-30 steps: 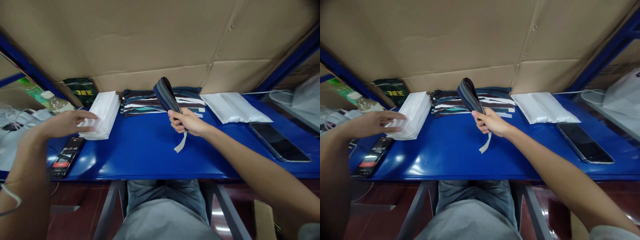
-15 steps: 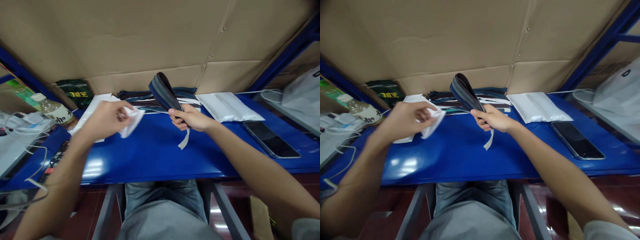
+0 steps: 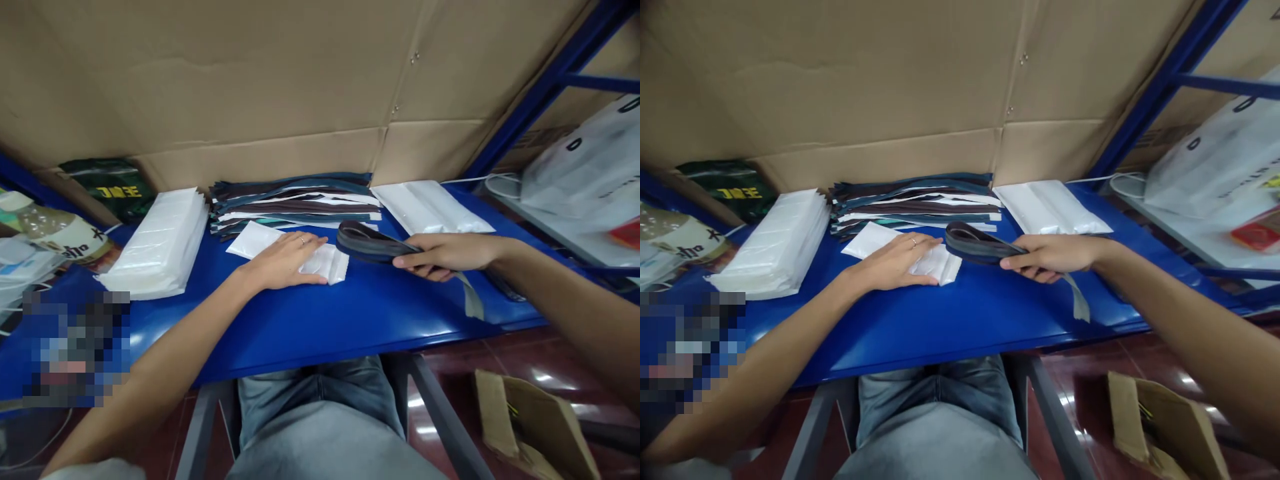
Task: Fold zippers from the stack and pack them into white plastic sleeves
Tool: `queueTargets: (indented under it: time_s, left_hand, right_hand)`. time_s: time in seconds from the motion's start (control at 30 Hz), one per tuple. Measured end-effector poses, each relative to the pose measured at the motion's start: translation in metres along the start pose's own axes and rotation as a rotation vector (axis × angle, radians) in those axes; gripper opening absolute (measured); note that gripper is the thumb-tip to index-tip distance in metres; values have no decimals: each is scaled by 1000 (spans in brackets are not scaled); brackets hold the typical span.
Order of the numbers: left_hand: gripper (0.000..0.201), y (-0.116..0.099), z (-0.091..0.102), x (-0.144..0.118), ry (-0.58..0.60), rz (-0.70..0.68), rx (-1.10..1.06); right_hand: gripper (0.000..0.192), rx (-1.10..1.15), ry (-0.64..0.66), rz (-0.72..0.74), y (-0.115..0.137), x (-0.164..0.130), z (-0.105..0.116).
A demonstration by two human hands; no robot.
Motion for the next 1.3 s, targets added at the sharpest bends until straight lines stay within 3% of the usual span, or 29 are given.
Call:
queueTargets:
  time_s: [0.17,0.37,0.63,0.77,1.03,1.17,1.3]
  left_hand:
    - [94,-11,-2,3,-65,78,124]
    - [65,-14,-1,-3,-137,108,72]
    - [75,-13,-7,-6,-172,133,57]
    - [75,-10,-11,-7,-179,145,19]
    - [82,-4,-11,-6,-171,100,76]
    - [83,4,4,-12,-110,126,239]
    - [71,8,10,-14,-74,119,290]
  right_hand:
    - [58,-54,27,-94,-1,0,-12]
    - [59,-163,14,-199,5,9,-9]
    - [58,-257,78,-264,28,21,2]
    - [59,-290,63,-190,43,40,-5]
    - [46,-487,-44,95,91,85,-41]
    - [43,-552,-110,161,89,92,-33]
    - [37,-665,-129,274,86,97,-29]
Point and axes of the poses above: each hand's wrist, its own x-axis towards the middle knuckle, its own z-axis out of the back of the hand, y = z × x, the point moved 2 cm from there along x, towards the middle knuckle, and after that the axes turned 12 degrees about -y, right-handed, at the moved point
